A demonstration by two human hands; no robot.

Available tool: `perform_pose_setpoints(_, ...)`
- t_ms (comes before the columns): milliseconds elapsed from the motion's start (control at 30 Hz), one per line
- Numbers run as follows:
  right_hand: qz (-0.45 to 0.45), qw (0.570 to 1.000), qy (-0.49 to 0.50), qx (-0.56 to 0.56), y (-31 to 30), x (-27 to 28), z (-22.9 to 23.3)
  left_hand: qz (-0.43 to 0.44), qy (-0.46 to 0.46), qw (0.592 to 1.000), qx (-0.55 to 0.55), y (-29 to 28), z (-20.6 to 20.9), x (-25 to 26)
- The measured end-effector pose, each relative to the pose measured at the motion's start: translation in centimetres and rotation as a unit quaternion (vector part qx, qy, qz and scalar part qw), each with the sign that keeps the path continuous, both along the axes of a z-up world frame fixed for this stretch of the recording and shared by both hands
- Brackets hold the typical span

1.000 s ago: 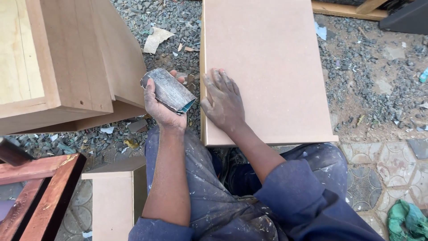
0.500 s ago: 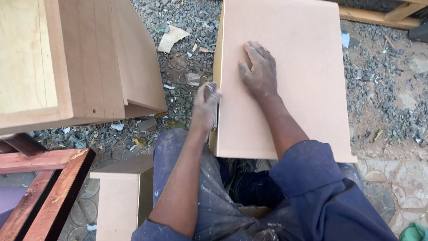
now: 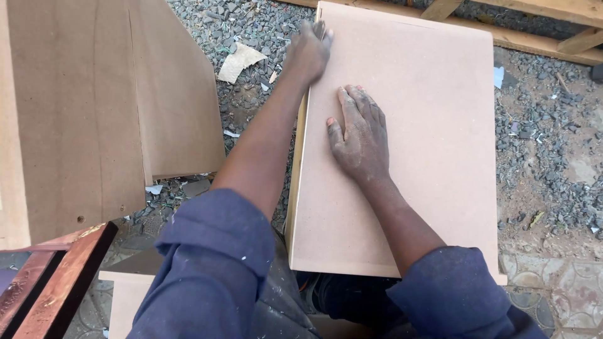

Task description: Sanding the surfaces and edges of a wooden box using a sanding block to achieve a smooth finish.

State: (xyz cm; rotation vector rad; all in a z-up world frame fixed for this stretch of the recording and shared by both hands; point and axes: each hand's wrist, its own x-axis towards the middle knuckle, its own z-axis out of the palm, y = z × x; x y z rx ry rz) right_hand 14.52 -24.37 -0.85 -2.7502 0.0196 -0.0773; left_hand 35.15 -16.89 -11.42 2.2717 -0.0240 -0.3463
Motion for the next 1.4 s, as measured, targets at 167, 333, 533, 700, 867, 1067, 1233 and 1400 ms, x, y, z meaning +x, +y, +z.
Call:
perform_pose_setpoints(167,-0.007,1.000,0.007,0.000,0.1,0.1,-0.1,-0.011,0.064,0.997,-0.044,1.5,2.0,-3.0)
perform_pose_setpoints(333,0.000,1.000,-0.005,0.001,0.0,0.0,-0.2,-0.090,0.057,0.994,-0.025,5.7,7.5,-13.0)
perform_pose_setpoints(533,-0.037,0.995,0.056,0.076,0.0,-0.1,0.8,-0.093,0.071,0.992,0.044,4.1,8.0,-13.0)
perform_pose_setpoints(700,-0.028,0.999,-0.016,0.033,0.2,-0.2,-0.1,-0.063,-0.052,0.987,0.141,-0.7,3.3,-1.9)
perform_pose_setpoints(867,-0.038,0.998,0.003,0.057,-0.1,-0.1,0.2,-0.011,0.003,0.997,0.073,-1.8,-0.3,3.1)
perform_pose_setpoints(1067,-0.040,0.997,-0.019,0.064,0.0,-0.1,-0.3,-0.034,0.100,0.983,-0.149,3.3,6.5,-7.2)
perform_pose_setpoints(1233,-0.036,0.996,-0.040,0.074,0.3,-0.2,-0.2,-0.040,0.176,0.979,-0.097,5.1,8.1,-12.8)
perform_pose_setpoints(1400,-0.033,0.997,-0.041,0.055,0.4,-0.1,-0.3,-0.075,-0.017,0.993,0.086,1.4,4.3,-6.3)
